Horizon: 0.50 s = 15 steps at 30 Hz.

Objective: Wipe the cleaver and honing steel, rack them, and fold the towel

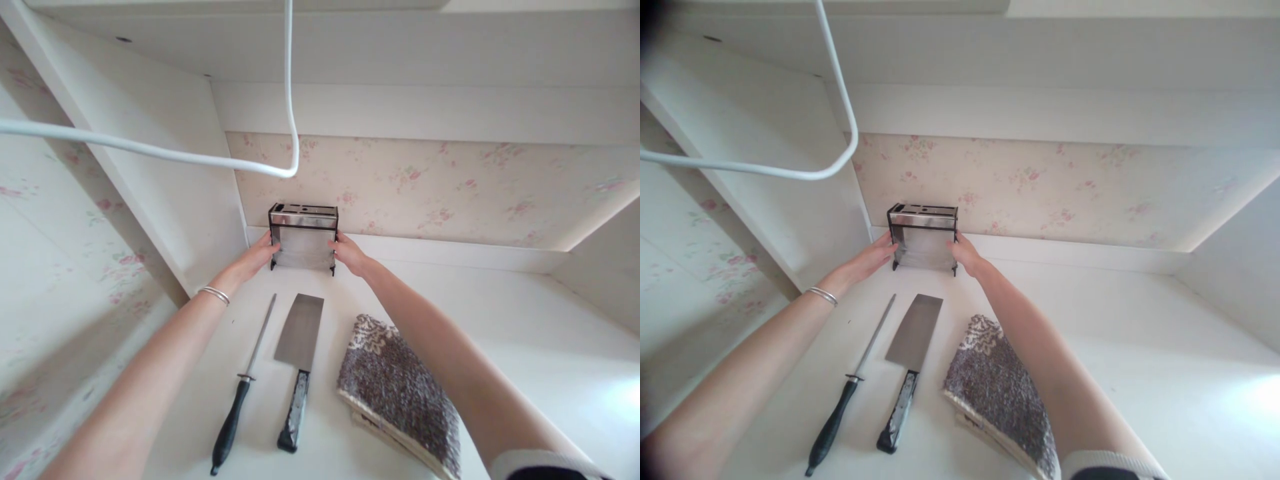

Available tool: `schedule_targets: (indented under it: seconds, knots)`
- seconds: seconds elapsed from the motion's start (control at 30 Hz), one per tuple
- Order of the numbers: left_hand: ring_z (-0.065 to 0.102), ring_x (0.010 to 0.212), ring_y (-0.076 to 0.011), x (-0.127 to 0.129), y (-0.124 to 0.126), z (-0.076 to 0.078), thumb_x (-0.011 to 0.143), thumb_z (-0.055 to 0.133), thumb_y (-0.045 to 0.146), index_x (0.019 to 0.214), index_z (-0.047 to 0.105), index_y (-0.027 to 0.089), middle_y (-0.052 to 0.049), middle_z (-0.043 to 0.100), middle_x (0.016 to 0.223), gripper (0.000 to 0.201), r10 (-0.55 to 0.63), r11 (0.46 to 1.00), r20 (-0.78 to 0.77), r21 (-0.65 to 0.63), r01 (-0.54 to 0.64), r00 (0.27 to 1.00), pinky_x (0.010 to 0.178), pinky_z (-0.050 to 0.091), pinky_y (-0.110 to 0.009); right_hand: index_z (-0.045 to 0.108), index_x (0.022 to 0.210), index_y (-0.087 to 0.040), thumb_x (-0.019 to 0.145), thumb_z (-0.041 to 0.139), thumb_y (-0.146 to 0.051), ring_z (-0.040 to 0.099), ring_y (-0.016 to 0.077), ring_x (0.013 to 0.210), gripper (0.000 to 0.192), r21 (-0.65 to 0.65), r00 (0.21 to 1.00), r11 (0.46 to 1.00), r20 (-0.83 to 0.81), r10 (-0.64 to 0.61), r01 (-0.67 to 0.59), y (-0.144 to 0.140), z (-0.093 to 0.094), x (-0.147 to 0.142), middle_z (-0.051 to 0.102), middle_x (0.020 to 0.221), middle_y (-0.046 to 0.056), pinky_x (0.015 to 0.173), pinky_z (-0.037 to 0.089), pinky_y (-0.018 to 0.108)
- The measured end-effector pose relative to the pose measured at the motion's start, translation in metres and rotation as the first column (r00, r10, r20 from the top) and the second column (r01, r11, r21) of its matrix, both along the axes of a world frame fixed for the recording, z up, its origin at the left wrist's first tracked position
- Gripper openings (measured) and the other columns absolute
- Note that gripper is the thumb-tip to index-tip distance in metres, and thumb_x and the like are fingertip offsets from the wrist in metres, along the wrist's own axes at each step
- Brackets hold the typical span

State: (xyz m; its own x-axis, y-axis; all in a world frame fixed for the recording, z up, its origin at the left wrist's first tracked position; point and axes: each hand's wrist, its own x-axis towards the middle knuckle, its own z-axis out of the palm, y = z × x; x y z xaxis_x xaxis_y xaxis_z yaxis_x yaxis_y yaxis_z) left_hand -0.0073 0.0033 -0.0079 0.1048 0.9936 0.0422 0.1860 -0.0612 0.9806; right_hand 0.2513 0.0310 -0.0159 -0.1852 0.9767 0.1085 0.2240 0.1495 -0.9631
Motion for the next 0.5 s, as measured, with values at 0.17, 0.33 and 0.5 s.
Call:
schedule_targets:
  seconds: [0.17, 0.33, 0.5]
  knots:
    - [0.037, 0.134, -0.0236, -0.001, -0.004, -0.003, 0.084, 0.056, 0.025, 0.139, 0.037, 0.025, -0.009, 0.030, 0.152, 0.059, 0.057, 0.998, -0.049, 0.027, -0.056, 0.997, 0.109, 0.031, -0.043, 0.036, 0.139, -0.028, 0.078, 0.055, -0.025, 0.045, 0.0195, 0.125, 0.064, -0.014, 0.996, 0.996, -0.005, 0.085, -0.085, -0.008, 0.002, 0.009, 0.038, 0.147, 0.006, 0.105, 0.034, 0.046]
    - [0.041, 0.131, -0.0250, -0.006, -0.015, -0.005, 0.086, 0.054, 0.030, 0.140, 0.035, 0.023, -0.011, 0.030, 0.151, 0.059, 0.103, 0.995, -0.219, 0.027, -0.100, 0.970, 0.104, 0.038, -0.043, 0.031, 0.144, -0.026, 0.078, 0.052, -0.019, 0.046, 0.0217, 0.125, 0.070, -0.020, 0.962, 0.988, 0.225, 0.154, -0.154, -0.029, 0.002, 0.027, 0.037, 0.148, 0.007, 0.105, 0.035, 0.046]
    - [0.056, 0.112, -0.0259, 0.000, -0.054, -0.013, 0.083, 0.053, 0.029, 0.127, 0.048, 0.011, -0.017, 0.050, 0.133, 0.047, 0.203, 0.974, -0.406, 0.182, -0.139, 0.891, 0.099, 0.042, -0.042, 0.053, 0.130, -0.024, 0.082, 0.052, -0.021, 0.060, 0.0218, 0.107, 0.048, -0.013, 0.803, 0.956, 0.540, 0.254, -0.294, -0.075, 0.000, 0.090, 0.060, 0.127, 0.007, 0.101, 0.041, 0.041]
